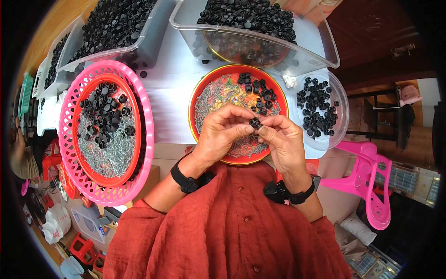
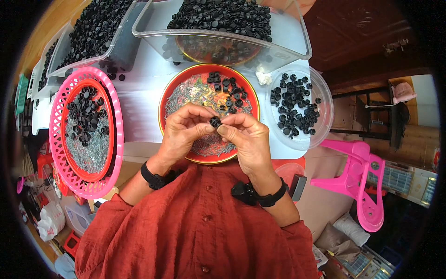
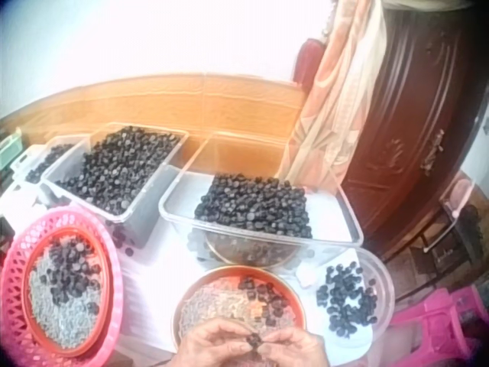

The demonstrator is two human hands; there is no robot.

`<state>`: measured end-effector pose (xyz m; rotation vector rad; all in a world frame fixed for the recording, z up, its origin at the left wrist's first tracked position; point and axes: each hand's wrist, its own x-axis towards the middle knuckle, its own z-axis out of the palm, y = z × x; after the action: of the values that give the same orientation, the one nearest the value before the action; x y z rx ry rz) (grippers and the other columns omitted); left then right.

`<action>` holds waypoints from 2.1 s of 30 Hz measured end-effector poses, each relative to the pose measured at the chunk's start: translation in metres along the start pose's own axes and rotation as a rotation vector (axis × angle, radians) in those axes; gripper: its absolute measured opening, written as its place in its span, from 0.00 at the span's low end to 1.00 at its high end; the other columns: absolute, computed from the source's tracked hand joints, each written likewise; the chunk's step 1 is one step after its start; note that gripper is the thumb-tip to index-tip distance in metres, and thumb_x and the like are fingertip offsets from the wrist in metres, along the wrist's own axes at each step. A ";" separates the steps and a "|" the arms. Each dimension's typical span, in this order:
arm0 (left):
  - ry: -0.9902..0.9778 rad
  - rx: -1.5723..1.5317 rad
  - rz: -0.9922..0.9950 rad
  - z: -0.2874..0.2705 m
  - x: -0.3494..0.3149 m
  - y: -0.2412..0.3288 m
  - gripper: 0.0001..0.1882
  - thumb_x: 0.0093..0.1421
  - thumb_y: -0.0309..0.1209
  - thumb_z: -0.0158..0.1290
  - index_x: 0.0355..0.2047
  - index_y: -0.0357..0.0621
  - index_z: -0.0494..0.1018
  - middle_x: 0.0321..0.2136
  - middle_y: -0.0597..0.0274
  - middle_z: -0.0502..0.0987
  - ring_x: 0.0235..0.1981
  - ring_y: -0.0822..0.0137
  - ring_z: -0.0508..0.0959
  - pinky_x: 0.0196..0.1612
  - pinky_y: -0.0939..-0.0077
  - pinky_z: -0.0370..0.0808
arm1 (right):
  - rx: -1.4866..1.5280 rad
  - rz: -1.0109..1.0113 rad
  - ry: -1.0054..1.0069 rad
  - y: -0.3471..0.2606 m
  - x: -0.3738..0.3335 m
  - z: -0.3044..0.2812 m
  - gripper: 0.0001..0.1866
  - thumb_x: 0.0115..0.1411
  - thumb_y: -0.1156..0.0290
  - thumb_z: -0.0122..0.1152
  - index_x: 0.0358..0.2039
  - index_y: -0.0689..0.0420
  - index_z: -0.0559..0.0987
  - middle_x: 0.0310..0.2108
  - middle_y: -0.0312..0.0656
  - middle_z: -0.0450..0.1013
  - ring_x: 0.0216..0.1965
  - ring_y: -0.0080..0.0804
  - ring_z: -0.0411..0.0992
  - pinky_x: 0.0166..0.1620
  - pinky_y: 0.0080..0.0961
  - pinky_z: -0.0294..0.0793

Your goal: Assembling small plastic components by hand by inserting metal pins into black plastic caps.

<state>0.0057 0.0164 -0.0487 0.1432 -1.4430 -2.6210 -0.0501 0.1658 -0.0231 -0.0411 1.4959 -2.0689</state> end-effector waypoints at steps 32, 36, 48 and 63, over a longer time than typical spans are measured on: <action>-0.038 0.093 0.061 -0.002 -0.002 -0.005 0.09 0.54 0.15 0.51 0.36 0.33 0.69 0.38 0.57 0.71 0.36 0.71 0.76 0.40 0.80 0.76 | -0.209 -0.119 -0.046 -0.011 -0.004 0.005 0.06 0.51 0.86 0.58 0.32 0.67 0.75 0.33 0.44 0.74 0.31 0.28 0.74 0.36 0.20 0.76; -0.023 0.081 0.039 0.000 -0.004 -0.005 0.08 0.53 0.15 0.52 0.35 0.33 0.70 0.38 0.58 0.71 0.36 0.71 0.76 0.40 0.80 0.76 | -0.156 -0.116 -0.027 -0.008 -0.003 0.004 0.07 0.50 0.86 0.59 0.31 0.67 0.75 0.32 0.43 0.74 0.31 0.24 0.73 0.36 0.18 0.76; 0.005 0.190 0.051 0.005 -0.006 -0.005 0.11 0.52 0.17 0.55 0.37 0.34 0.71 0.37 0.62 0.71 0.37 0.73 0.75 0.41 0.83 0.74 | -0.098 -0.013 -0.045 -0.005 -0.003 -0.005 0.05 0.52 0.82 0.60 0.30 0.64 0.75 0.30 0.37 0.73 0.30 0.18 0.70 0.35 0.15 0.71; 0.028 0.368 0.146 0.013 -0.012 0.000 0.16 0.48 0.18 0.59 0.38 0.37 0.71 0.32 0.62 0.74 0.30 0.74 0.77 0.32 0.83 0.75 | -0.107 -0.048 -0.105 -0.008 -0.008 -0.007 0.11 0.52 0.85 0.59 0.36 0.66 0.72 0.34 0.41 0.72 0.36 0.23 0.72 0.41 0.19 0.74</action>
<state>0.0154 0.0293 -0.0412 0.1080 -1.8367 -2.2097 -0.0495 0.1768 -0.0158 -0.2251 1.5532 -1.9898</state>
